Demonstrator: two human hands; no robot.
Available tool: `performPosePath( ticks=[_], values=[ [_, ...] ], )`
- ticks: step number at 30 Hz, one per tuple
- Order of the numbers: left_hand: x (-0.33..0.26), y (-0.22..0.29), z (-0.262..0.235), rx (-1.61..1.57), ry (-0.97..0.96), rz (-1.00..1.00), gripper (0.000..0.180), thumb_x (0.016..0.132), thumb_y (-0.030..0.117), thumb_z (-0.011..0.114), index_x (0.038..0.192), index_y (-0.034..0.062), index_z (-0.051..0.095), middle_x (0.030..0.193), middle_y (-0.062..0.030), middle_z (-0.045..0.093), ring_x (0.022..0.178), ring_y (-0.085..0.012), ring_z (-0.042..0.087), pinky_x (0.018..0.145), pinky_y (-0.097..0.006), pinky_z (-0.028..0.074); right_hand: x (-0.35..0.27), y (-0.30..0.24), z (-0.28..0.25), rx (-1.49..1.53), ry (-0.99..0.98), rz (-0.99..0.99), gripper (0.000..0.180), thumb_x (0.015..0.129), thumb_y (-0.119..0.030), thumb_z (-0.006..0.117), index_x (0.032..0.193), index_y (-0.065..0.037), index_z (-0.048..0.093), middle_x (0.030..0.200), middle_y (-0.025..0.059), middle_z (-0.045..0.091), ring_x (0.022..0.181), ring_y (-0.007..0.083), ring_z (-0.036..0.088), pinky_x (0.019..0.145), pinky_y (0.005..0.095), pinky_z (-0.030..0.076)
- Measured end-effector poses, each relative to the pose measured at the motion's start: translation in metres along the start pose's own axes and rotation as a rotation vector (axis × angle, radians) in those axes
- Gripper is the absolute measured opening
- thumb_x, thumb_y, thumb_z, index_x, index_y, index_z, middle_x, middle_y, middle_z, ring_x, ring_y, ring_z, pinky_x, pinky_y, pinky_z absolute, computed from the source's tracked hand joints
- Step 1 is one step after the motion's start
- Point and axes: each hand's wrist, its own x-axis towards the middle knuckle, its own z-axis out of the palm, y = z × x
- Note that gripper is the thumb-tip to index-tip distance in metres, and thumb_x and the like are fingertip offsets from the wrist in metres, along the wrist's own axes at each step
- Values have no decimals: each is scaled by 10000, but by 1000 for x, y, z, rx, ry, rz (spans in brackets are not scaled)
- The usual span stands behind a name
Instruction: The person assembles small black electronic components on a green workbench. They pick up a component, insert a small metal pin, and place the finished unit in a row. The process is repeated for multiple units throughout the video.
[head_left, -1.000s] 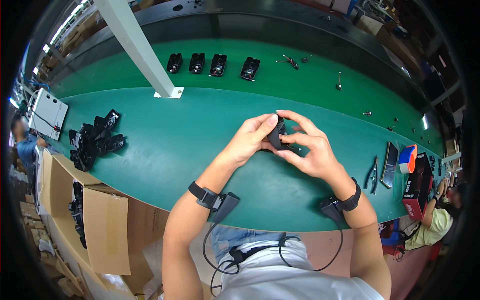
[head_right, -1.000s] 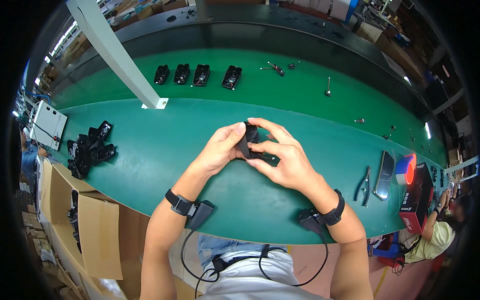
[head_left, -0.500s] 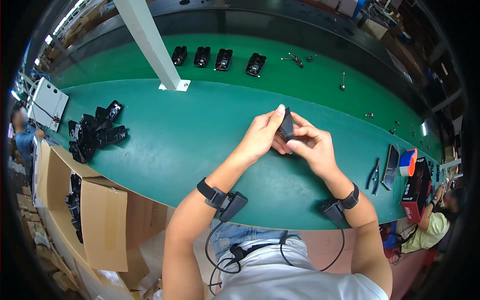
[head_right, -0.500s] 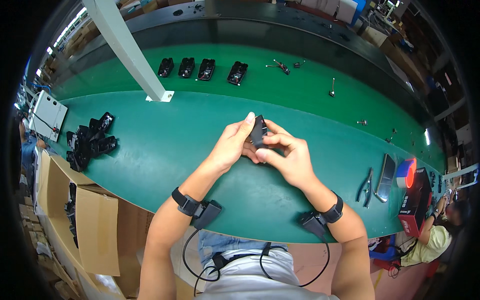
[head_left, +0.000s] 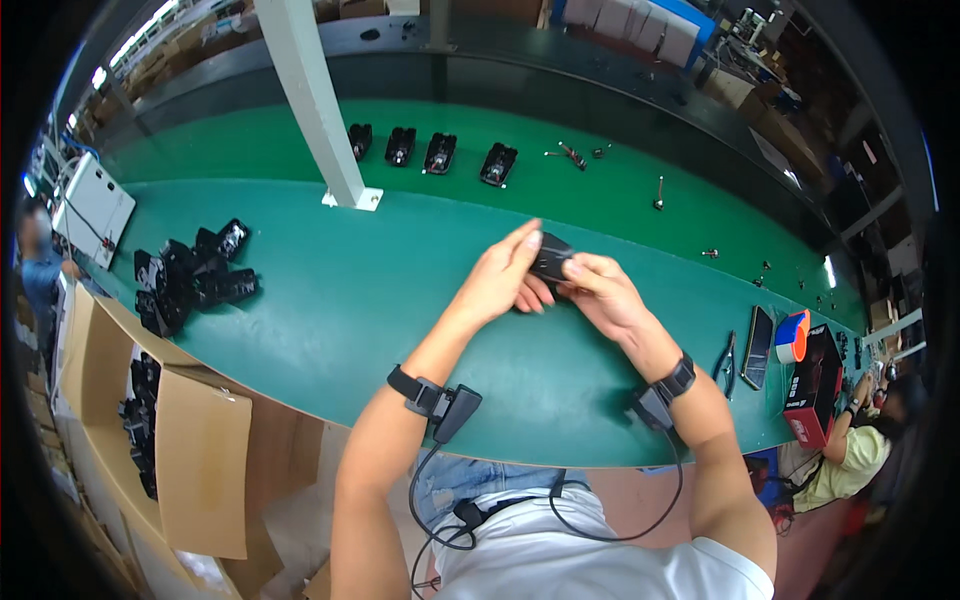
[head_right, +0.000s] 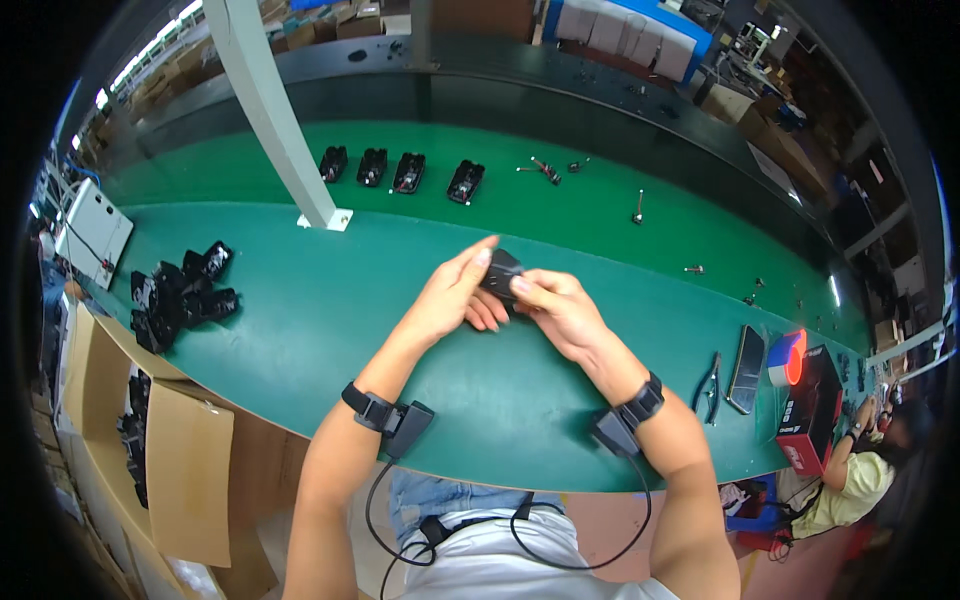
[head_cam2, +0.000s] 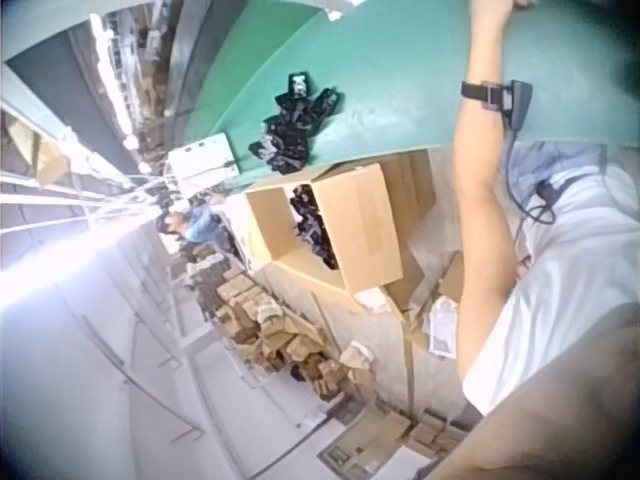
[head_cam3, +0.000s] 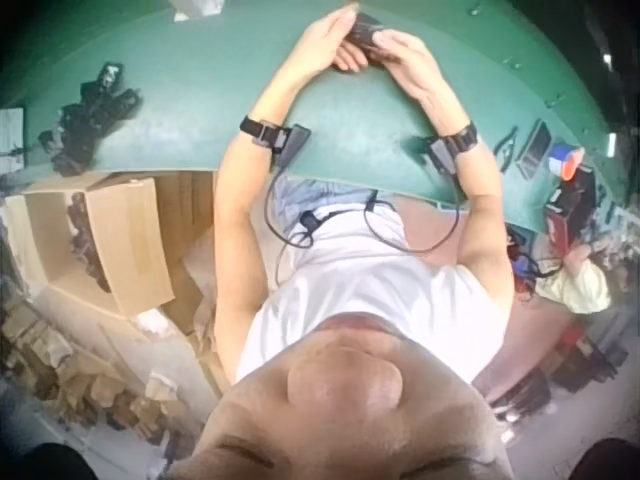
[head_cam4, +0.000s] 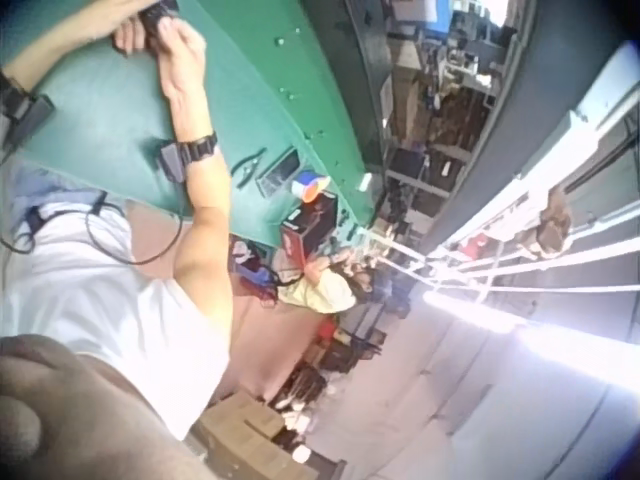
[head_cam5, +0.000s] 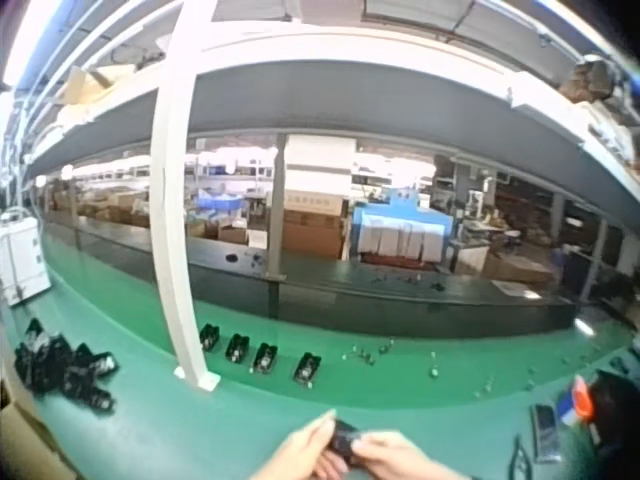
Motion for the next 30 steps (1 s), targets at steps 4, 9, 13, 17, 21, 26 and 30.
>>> performPosePath(
  ticks=[4,9,13,17,21,26,30],
  values=[
    [-17,4,-54,346,377,121,568,973,242,617,1455,50,386,997,-105,709,850,-140,654,730,-287,523,70,-28,-8,-1036,161,-465,363,739,-300,824,1006,-60,769,1339,205,580,1139,351,608,995,415,468],
    [-83,15,-155,1159,836,315,450,866,181,658,1280,26,573,1136,-181,657,1091,-340,613,981,-424,450,138,-23,-71,-1418,220,-369,314,743,-297,809,986,-100,779,1402,130,534,1248,348,498,1060,427,417],
    [-141,-10,-234,1639,1072,-181,770,858,374,688,1509,166,332,1526,-200,318,1404,-499,235,1097,-647,247,156,-5,-65,-1376,179,-460,364,735,-327,806,1038,-128,776,1443,144,487,1305,387,446,1104,475,374],
    [-169,-11,-252,1585,1025,-451,699,859,438,670,1441,121,446,1501,-191,358,1419,-499,214,1097,-676,228,143,-13,-60,-1200,191,-553,404,786,-390,774,1119,-162,756,1451,190,472,1342,385,421,1115,478,359],
    [-177,-24,-261,1646,956,-349,436,860,316,685,1217,74,621,1335,-152,523,1370,-474,326,1075,-619,307,157,-16,-106,-1008,499,-504,370,823,-342,748,1123,-126,733,1310,182,586,1119,303,617,950,419,505],
    [-187,-16,-255,1565,902,-47,334,812,153,727,1110,35,630,1181,-150,595,1211,-403,499,1003,-482,425,173,-8,-114,-1219,617,-211,379,806,-319,765,1136,-141,713,1193,117,658,1023,268,659,888,409,533],
    [-181,7,-224,1401,874,213,288,813,150,736,1043,7,638,1104,-166,615,1053,-362,588,930,-425,472,183,-16,-111,-1316,619,-158,376,804,-317,768,1118,-118,710,1022,95,702,878,264,695,809,406,557]
  ],
)
